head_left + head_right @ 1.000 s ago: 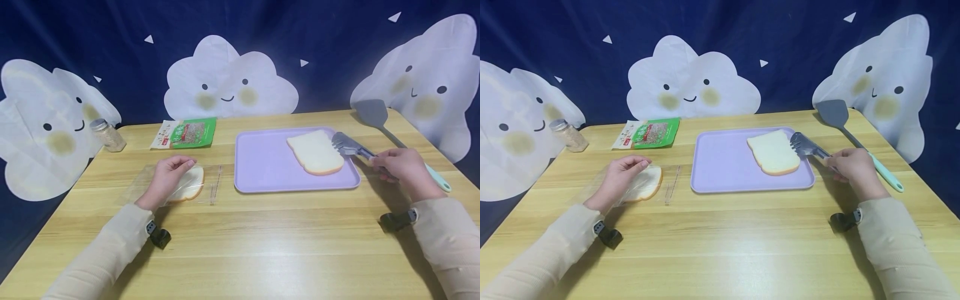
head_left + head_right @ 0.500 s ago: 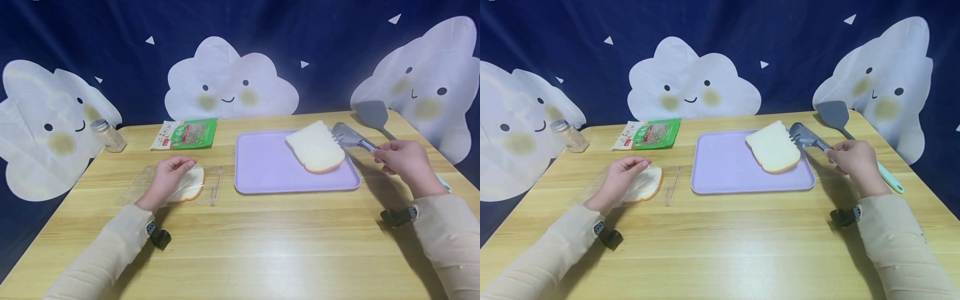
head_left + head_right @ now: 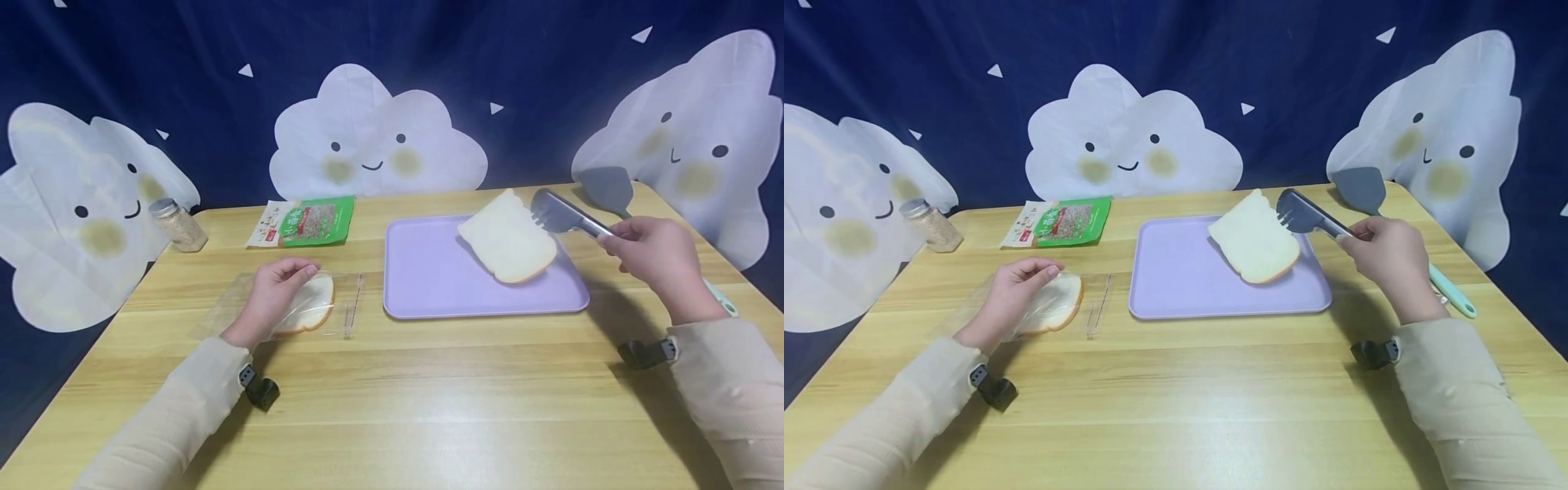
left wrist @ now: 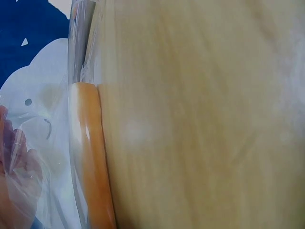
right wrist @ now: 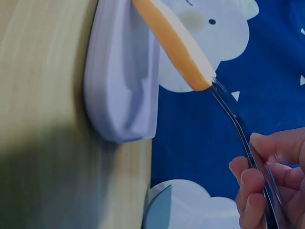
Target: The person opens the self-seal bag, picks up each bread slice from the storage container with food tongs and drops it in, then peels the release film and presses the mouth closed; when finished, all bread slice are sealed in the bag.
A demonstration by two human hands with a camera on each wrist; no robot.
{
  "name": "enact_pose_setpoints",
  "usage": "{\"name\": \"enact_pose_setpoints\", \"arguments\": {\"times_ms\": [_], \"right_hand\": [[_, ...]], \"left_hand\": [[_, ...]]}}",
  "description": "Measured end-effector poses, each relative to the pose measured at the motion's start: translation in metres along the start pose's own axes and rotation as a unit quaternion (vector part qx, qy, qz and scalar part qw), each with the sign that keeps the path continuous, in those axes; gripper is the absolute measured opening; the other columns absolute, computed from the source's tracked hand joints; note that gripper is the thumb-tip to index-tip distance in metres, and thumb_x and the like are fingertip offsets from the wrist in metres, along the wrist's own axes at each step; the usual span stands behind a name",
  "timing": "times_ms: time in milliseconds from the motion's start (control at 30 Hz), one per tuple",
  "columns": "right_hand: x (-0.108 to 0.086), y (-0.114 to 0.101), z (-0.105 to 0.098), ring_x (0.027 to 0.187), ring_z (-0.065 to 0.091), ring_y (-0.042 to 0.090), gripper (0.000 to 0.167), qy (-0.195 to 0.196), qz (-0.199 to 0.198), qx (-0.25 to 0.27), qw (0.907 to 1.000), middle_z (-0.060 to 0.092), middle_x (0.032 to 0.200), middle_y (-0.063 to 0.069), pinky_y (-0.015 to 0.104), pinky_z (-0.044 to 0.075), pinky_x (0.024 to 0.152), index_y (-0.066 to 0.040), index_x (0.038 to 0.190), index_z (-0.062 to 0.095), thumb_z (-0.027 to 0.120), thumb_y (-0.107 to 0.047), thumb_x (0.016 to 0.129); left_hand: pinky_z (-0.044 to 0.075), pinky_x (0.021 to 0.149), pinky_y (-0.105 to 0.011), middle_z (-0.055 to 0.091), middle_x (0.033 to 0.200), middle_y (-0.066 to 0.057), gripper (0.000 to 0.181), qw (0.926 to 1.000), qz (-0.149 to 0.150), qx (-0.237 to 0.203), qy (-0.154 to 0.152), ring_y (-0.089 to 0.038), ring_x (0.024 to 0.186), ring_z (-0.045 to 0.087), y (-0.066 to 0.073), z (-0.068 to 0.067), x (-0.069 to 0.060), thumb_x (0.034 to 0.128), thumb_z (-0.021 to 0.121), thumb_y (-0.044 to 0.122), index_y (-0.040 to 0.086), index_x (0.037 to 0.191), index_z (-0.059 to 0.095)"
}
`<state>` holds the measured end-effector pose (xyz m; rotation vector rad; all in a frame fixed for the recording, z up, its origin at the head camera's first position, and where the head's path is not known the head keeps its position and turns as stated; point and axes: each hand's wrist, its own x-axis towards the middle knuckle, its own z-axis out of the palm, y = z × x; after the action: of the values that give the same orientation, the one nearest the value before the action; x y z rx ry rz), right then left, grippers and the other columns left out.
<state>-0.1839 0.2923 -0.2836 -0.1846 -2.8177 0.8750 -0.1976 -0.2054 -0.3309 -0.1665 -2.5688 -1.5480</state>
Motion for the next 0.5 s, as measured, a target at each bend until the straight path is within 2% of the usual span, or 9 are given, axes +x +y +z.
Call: {"name": "enact_pose_setpoints", "arguments": {"times_ms": [167,333,500], "right_hand": [[-0.004,-0.01,-0.001,0.05,0.051,0.01,0.032,0.029,-0.026,-0.023,0.999,0.061,0.059,0.002,0.031,0.036,0.048,0.0,0.095,0.064,0.057,-0.03,0.089],[-0.007,-0.019,0.001,0.057,0.047,0.02,0.03,0.063,-0.051,-0.052,0.9954,0.06,0.063,0.006,0.033,0.032,0.05,-0.002,0.094,0.065,0.057,-0.031,0.088],[-0.011,-0.028,0.002,0.065,0.048,0.028,0.028,0.083,-0.072,-0.078,0.9909,0.062,0.071,0.013,0.034,0.03,0.051,-0.004,0.096,0.066,0.057,-0.029,0.088]], "left_hand": [[0.046,0.075,-0.015,0.066,0.102,-0.009,0.029,1.0,-0.005,0.0,0.002,-0.003,0.088,0.056,0.0,0.0,0.0,0.0902,0.061,0.023,-0.002,0.103,0.066],[0.046,0.077,-0.015,0.065,0.103,-0.011,0.028,1.0,-0.003,0.001,0.0,-0.003,0.089,0.056,0.0,0.0,0.0,0.0905,0.061,0.022,-0.002,0.104,0.066],[0.046,0.077,-0.015,0.066,0.101,-0.008,0.028,1.0,-0.001,0.0,0.001,-0.003,0.089,0.056,0.0,-0.001,0.0,0.0905,0.061,0.023,-0.002,0.104,0.066]]}}
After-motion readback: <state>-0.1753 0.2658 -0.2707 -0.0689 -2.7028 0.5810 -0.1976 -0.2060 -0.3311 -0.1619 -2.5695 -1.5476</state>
